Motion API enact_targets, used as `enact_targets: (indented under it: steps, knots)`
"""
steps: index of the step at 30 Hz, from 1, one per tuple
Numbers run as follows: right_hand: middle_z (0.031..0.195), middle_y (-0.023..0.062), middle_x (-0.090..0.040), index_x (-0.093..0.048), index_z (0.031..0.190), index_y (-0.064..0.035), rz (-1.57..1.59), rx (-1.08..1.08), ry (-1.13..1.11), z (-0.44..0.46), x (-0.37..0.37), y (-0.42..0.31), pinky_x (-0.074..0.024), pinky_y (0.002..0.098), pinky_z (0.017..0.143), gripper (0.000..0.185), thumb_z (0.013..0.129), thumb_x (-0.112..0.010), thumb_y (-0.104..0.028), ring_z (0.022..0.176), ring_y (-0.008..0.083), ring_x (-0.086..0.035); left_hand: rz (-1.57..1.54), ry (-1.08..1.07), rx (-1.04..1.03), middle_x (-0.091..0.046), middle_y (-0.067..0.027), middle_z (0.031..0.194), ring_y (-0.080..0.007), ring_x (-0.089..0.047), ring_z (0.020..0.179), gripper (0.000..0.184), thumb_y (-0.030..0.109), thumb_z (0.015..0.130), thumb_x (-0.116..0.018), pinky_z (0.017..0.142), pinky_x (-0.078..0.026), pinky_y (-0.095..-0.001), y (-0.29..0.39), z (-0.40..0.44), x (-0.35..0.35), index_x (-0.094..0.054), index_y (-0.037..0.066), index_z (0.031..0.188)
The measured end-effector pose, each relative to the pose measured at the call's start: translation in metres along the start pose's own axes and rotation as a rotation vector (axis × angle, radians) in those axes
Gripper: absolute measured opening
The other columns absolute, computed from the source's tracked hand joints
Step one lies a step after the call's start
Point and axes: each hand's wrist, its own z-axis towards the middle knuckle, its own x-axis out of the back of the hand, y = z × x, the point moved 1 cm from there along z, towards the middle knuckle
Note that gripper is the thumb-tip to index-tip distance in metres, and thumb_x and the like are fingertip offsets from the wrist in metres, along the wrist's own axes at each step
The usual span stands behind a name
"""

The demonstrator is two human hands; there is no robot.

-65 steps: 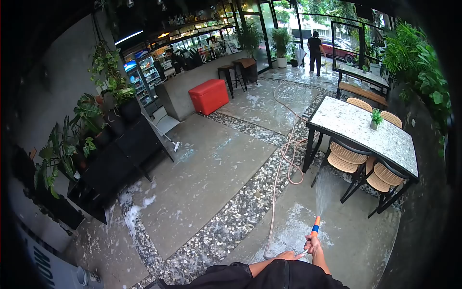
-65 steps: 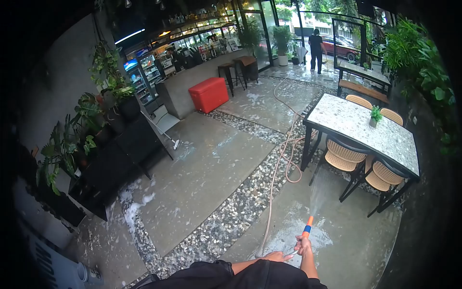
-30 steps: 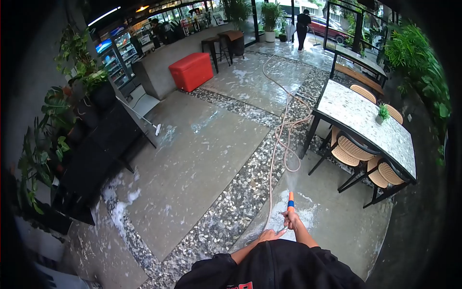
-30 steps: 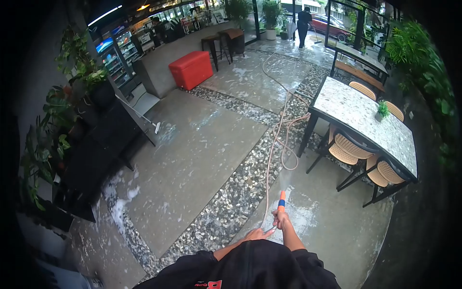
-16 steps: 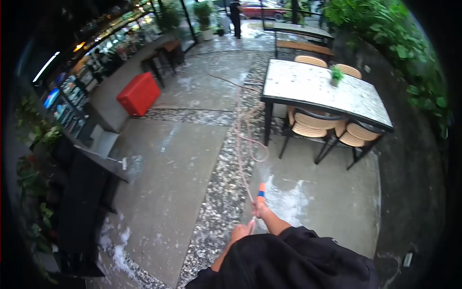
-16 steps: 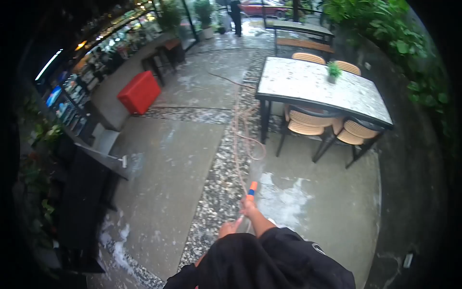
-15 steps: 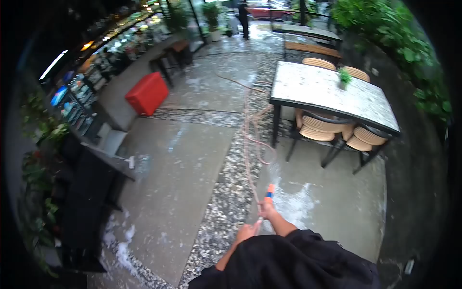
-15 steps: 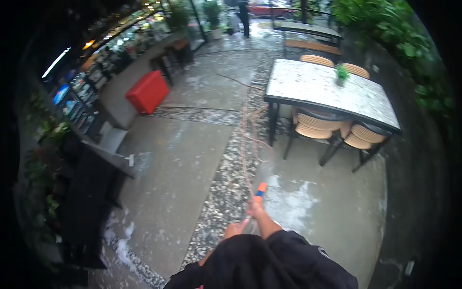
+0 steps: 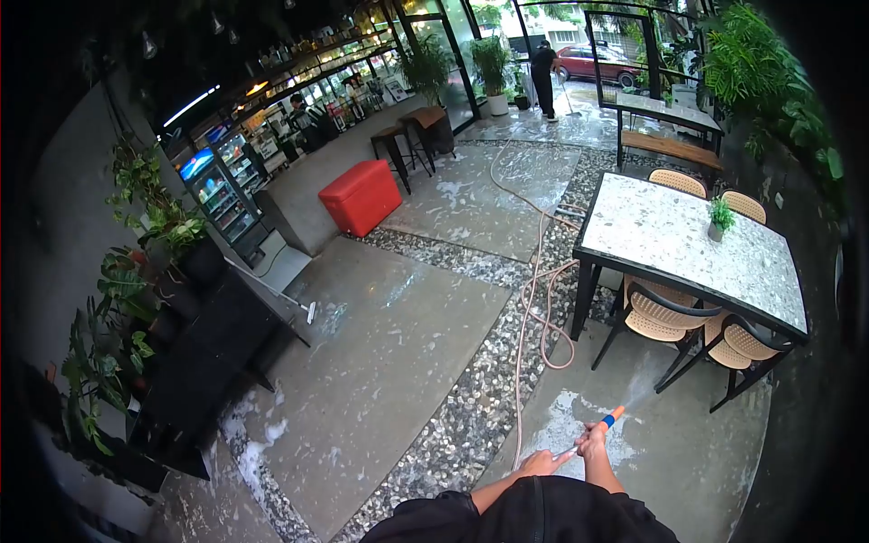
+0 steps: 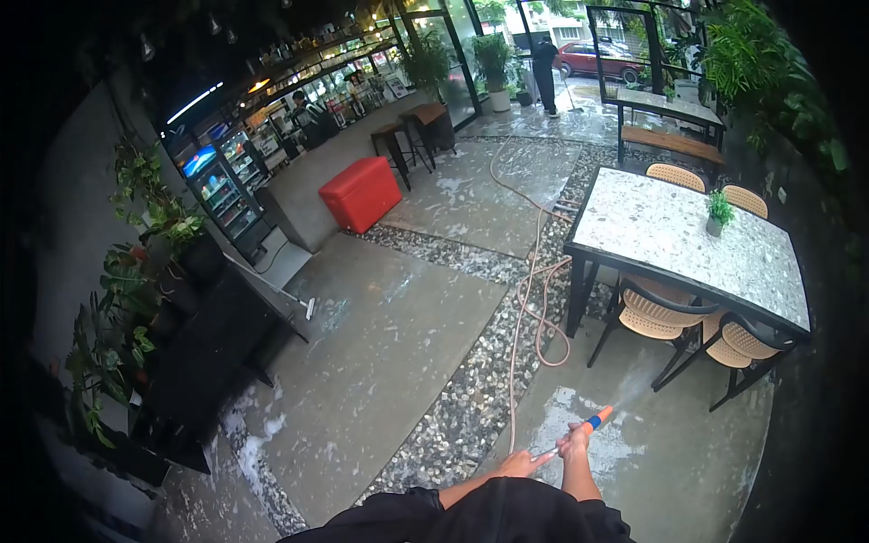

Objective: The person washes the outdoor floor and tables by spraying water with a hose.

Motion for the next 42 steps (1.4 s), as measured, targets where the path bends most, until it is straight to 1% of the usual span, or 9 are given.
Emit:
enact_targets:
  steps: [4, 6, 16, 18, 19, 21, 26, 34, 42]
  knots:
    - [0.043, -0.0005, -0.026, -0.044, 0.073, -0.0052, -0.073, -0.004, 0.014, 0.017, 0.006, -0.019, -0.0249, 0.0263, 0.028, 0.008, 0.071, -0.047, -0.013, 0.031, 0.0116, -0.025, 0.053, -0.077, -0.016, -0.054, -0.0267, 0.072, -0.0373, -0.054, 0.076, 0.076, 0.065, 0.069, -0.035, 0.066, -0.040, -0.0424, 0.016, 0.016, -0.008, -0.055, -0.009, 0.066]
    - [0.044, -0.0011, -0.027, -0.044, 0.072, -0.0053, -0.110, 0.004, -0.022, 0.019, 0.003, -0.023, -0.0250, 0.0259, 0.028, 0.008, 0.071, -0.047, -0.013, 0.032, 0.0110, -0.025, -0.042, -0.124, 0.187, -0.054, -0.0268, 0.073, -0.0374, -0.054, 0.077, 0.077, 0.065, 0.069, -0.035, 0.067, -0.040, -0.0423, 0.053, 0.003, 0.019, -0.056, -0.009, 0.069]
    - [0.053, -0.0012, -0.032, -0.047, 0.073, -0.0088, -0.238, -0.010, -0.231, 0.039, -0.029, -0.019, -0.0263, 0.0263, 0.031, 0.011, 0.069, -0.048, -0.019, 0.039, 0.0093, -0.030, 0.093, -0.060, 0.275, -0.055, -0.0253, 0.076, -0.0370, -0.054, 0.078, 0.071, 0.062, 0.071, -0.035, 0.067, -0.041, -0.0433, 0.074, 0.007, 0.054, -0.057, -0.005, 0.073]
    - [0.056, 0.0000, -0.035, -0.044, 0.077, -0.0103, -0.253, 0.074, -0.065, 0.070, -0.033, -0.005, -0.0294, 0.0264, 0.032, 0.019, 0.065, -0.054, -0.021, 0.040, 0.0116, -0.032, 0.104, -0.077, 0.308, -0.055, -0.0243, 0.070, -0.0371, -0.055, 0.072, 0.070, 0.062, 0.071, -0.035, 0.063, -0.042, -0.0425, 0.057, 0.027, 0.041, -0.058, -0.005, 0.070]
    - [0.052, -0.0008, -0.031, -0.048, 0.075, -0.0108, -0.204, 0.099, -0.191, 0.042, -0.035, -0.021, -0.0297, 0.0294, 0.032, 0.015, 0.070, -0.049, -0.025, 0.039, 0.0119, -0.030, 0.173, -0.052, 0.250, -0.054, -0.0251, 0.068, -0.0379, -0.055, 0.070, 0.070, 0.061, 0.071, -0.035, 0.062, -0.042, -0.0431, 0.055, 0.034, 0.039, -0.058, -0.004, 0.068]
    - [0.049, 0.0009, -0.035, -0.046, 0.070, -0.0081, -0.137, 0.091, 0.098, 0.016, -0.048, -0.039, -0.0325, 0.0275, 0.030, 0.014, 0.065, -0.056, -0.017, 0.035, 0.0125, -0.033, 0.272, 0.036, 0.141, -0.053, -0.0269, 0.067, -0.0393, -0.054, 0.070, 0.069, 0.060, 0.072, -0.035, 0.063, -0.042, -0.0446, 0.063, 0.041, 0.039, -0.058, -0.005, 0.067]
    - [0.045, 0.0019, -0.036, -0.043, 0.066, -0.0065, 0.167, 0.122, 0.396, -0.005, -0.028, -0.070, -0.0329, 0.0290, 0.027, 0.017, 0.061, -0.059, -0.009, 0.030, 0.0137, -0.034, 0.321, -0.073, 0.023, -0.053, -0.0293, 0.070, -0.0404, -0.053, 0.074, 0.070, 0.058, 0.073, -0.034, 0.066, -0.041, -0.0449, 0.096, 0.052, 0.045, -0.057, -0.007, 0.070]
    - [0.044, 0.0025, -0.034, -0.042, 0.064, -0.0053, 0.435, 0.205, 0.652, -0.019, 0.040, -0.096, -0.0296, 0.0294, 0.027, 0.016, 0.063, -0.057, -0.010, 0.031, 0.0150, -0.035, 0.378, -0.284, -0.146, -0.053, -0.0290, 0.071, -0.0402, -0.053, 0.075, 0.070, 0.059, 0.073, -0.034, 0.068, -0.041, -0.0438, 0.127, 0.063, 0.004, -0.057, -0.007, 0.071]
    - [0.043, 0.0006, -0.031, -0.038, 0.066, -0.0103, 0.631, 0.220, 0.333, -0.030, 0.091, -0.110, -0.0269, 0.0271, 0.028, 0.027, 0.065, -0.060, -0.026, 0.031, 0.0116, -0.029, 0.294, -0.491, -0.210, -0.055, -0.0231, 0.065, -0.0347, -0.056, 0.068, 0.056, 0.050, 0.070, -0.050, 0.061, -0.042, -0.0397, 0.146, 0.053, -0.026, -0.054, -0.005, 0.069]
